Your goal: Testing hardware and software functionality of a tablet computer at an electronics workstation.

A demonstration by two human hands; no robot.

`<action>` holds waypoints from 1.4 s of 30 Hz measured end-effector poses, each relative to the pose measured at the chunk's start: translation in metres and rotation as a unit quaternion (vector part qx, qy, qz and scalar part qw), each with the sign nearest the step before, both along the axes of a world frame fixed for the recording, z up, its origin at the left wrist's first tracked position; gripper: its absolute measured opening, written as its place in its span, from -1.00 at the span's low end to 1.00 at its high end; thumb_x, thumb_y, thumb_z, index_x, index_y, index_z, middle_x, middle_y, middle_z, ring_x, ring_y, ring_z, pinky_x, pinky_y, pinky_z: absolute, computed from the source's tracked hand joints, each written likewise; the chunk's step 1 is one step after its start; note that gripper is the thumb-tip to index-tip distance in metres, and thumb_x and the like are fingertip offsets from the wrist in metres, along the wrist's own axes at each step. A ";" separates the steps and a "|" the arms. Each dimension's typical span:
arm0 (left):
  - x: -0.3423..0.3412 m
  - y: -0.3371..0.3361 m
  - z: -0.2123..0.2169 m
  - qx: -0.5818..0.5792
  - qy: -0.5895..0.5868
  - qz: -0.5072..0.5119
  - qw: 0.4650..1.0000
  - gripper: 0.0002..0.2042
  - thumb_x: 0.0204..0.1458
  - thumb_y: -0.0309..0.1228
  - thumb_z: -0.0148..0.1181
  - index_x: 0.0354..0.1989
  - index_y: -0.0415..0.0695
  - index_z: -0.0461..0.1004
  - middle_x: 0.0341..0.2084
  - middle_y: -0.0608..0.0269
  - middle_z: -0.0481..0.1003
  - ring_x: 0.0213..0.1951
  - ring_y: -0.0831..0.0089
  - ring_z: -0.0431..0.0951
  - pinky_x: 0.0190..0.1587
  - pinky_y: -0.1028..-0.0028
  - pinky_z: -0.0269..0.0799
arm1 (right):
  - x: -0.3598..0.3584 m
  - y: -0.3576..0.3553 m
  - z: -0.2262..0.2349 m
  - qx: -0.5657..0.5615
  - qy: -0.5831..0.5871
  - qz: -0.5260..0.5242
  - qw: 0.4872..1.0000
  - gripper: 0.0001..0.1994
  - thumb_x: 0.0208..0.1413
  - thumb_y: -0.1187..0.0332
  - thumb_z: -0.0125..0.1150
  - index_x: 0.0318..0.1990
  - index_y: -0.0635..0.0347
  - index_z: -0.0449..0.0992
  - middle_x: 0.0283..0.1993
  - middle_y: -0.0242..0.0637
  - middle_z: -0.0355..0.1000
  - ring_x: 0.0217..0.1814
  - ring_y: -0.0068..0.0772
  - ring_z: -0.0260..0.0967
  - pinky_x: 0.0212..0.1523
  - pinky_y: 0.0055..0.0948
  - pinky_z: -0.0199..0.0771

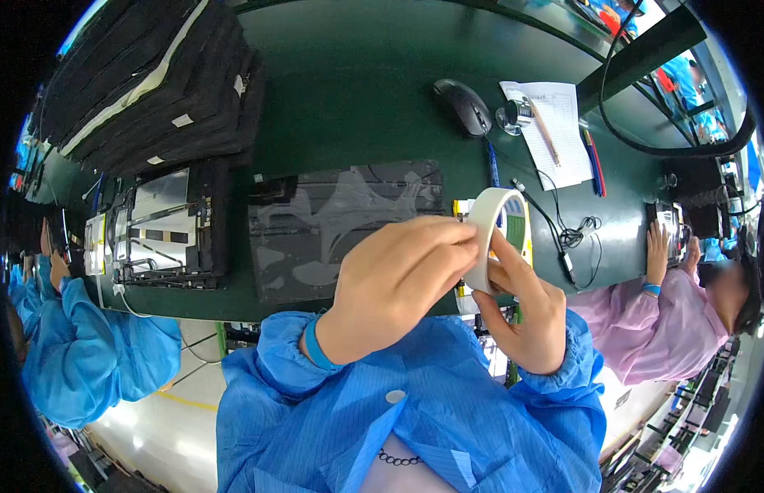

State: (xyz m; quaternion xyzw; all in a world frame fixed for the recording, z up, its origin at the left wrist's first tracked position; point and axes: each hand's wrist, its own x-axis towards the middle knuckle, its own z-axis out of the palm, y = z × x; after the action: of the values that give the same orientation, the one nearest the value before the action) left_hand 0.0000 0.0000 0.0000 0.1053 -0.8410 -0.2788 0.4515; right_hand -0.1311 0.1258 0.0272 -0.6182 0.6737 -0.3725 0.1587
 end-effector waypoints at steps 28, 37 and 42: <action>-0.023 0.025 -0.009 0.132 -0.054 0.011 0.990 -0.52 -0.31 -0.46 0.38 -0.16 -0.20 0.31 -0.22 0.04 0.40 -0.23 0.25 0.49 -0.24 0.42 0.41 | -0.031 -0.015 -0.022 0.039 0.124 0.008 0.991 -0.83 -0.03 0.38 0.18 -0.33 0.20 0.34 -0.62 -0.16 0.38 -0.58 -0.11 0.40 -0.59 -0.25 0.34; -0.035 0.023 -0.018 0.093 -0.074 0.057 0.991 -0.82 -0.19 -0.47 0.28 -0.41 -0.11 0.41 -0.49 0.28 0.43 -0.51 0.34 0.49 -0.49 0.47 0.40 | -0.030 -0.011 -0.021 -0.009 0.219 -0.050 0.974 -0.80 -0.15 0.41 0.23 -0.37 0.19 0.34 -0.63 -0.27 0.36 -0.58 -0.24 0.38 -0.58 -0.30 0.35; -0.038 0.022 -0.016 0.046 -0.064 0.022 0.997 -0.84 -0.23 -0.50 0.29 -0.49 -0.11 0.41 -0.49 0.31 0.43 -0.49 0.35 0.47 -0.49 0.45 0.38 | -0.035 -0.007 -0.020 -0.022 0.224 -0.011 0.974 -0.81 -0.12 0.38 0.21 -0.37 0.17 0.33 -0.64 -0.33 0.31 -0.59 -0.30 0.35 -0.58 -0.34 0.32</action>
State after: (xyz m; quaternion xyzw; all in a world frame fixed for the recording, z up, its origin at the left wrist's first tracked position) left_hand -0.0382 0.0220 -0.0162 0.1621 -0.8521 -0.2999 0.3971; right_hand -0.1663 0.1190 0.0069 -0.6822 0.6902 -0.2410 -0.0138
